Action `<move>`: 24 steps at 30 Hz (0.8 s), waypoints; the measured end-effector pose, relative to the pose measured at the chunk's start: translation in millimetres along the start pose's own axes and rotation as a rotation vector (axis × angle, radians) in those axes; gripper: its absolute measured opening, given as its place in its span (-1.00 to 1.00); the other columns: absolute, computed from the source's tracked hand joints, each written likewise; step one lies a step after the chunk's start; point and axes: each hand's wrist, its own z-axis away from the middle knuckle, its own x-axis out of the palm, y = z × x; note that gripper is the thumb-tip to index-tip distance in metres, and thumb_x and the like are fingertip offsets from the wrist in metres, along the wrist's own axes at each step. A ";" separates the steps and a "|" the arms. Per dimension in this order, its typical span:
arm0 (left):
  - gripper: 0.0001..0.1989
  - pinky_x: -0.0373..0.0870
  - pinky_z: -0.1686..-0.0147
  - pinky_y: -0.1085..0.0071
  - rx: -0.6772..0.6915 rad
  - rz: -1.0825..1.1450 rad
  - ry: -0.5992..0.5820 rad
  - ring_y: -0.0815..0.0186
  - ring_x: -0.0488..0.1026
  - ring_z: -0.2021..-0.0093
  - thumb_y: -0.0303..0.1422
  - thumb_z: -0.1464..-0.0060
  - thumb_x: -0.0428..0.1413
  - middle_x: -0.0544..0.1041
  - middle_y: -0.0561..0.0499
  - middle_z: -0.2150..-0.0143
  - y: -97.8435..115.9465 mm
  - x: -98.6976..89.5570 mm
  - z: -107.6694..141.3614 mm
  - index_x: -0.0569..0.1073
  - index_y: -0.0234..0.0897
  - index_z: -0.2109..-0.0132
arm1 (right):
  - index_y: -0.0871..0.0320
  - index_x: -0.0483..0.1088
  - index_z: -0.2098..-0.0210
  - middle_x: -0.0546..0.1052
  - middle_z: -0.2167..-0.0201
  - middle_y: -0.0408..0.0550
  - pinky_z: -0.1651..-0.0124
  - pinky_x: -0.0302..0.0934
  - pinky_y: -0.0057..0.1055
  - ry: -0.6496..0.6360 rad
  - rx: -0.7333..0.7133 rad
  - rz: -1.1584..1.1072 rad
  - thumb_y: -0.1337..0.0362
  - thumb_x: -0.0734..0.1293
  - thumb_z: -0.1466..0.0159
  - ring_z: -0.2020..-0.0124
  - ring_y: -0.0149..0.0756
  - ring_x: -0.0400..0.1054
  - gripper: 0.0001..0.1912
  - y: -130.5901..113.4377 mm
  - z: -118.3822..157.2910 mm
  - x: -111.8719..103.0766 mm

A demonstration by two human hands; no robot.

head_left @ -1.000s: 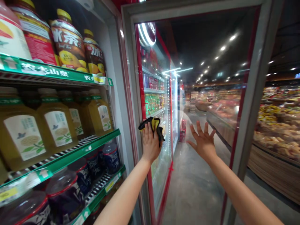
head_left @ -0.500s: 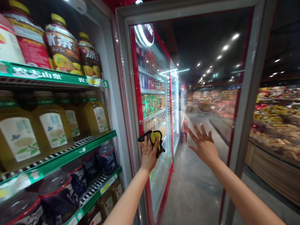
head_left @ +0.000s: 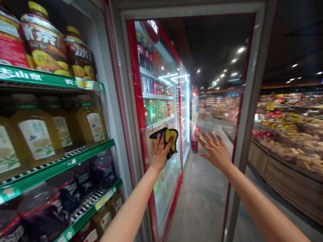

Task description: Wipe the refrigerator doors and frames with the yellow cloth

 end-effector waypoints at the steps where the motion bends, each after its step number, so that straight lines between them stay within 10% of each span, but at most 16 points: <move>1: -0.29 -0.20 -0.44 -0.23 -0.081 -0.001 0.059 -0.11 -0.16 -0.53 -0.24 -0.20 0.19 0.14 -0.21 -0.49 -1.6 -3.4 -11.9 0.18 -0.03 -0.44 | -0.15 0.04 -0.45 0.07 -0.48 -0.11 -0.45 -0.07 0.14 0.004 -0.007 -0.003 0.12 0.44 -0.28 -0.50 0.02 -0.12 -0.17 4.5 1.0 1.2; 6: -0.25 -0.30 -0.40 -0.36 -0.201 0.040 0.197 -0.24 -0.24 -0.53 -0.18 -0.23 0.15 0.03 -0.31 -0.51 33.6 -4.5 -73.3 0.10 -0.19 -0.47 | -0.13 -0.06 -0.48 0.06 -0.49 -0.08 -0.43 -0.02 0.14 0.019 -0.024 -0.034 0.18 0.44 -0.29 -0.50 0.01 -0.11 -0.10 15.9 2.0 8.0; 13: -0.32 -0.17 -0.47 -0.06 0.184 0.018 -0.024 0.06 0.04 -0.50 -0.35 -0.21 0.17 0.23 -0.08 -0.46 50.8 19.5 -17.7 0.20 0.08 -0.42 | -0.09 -0.14 -0.50 0.07 -0.49 -0.04 -0.43 0.08 -0.08 -0.011 -0.098 -0.068 0.24 0.45 -0.27 -0.49 -0.09 -0.05 -0.03 52.8 12.4 0.0; 20: -0.28 -0.26 -0.43 -0.27 -0.109 0.100 0.260 -0.14 -0.16 -0.53 -0.20 -0.19 0.21 0.18 -0.25 -0.47 85.3 -4.2 -125.5 0.21 -0.13 -0.43 | -0.10 -0.04 -0.48 0.05 -0.50 -0.03 -0.45 0.01 0.00 -0.026 -0.094 -0.103 0.26 0.48 -0.25 -0.50 -0.07 -0.08 -0.06 65.8 14.8 -9.6; 24: -0.26 -0.28 -0.45 -0.23 0.059 0.118 0.107 -0.08 -0.12 -0.53 -0.29 -0.17 0.21 0.13 -0.18 -0.50 116.2 10.5 -103.9 0.17 -0.05 -0.44 | -0.03 0.03 -0.46 0.03 -0.50 -0.01 -0.46 0.00 0.01 -0.031 -0.101 -0.117 0.30 0.49 -0.23 -0.51 -0.06 -0.12 -0.09 70.9 20.1 -12.7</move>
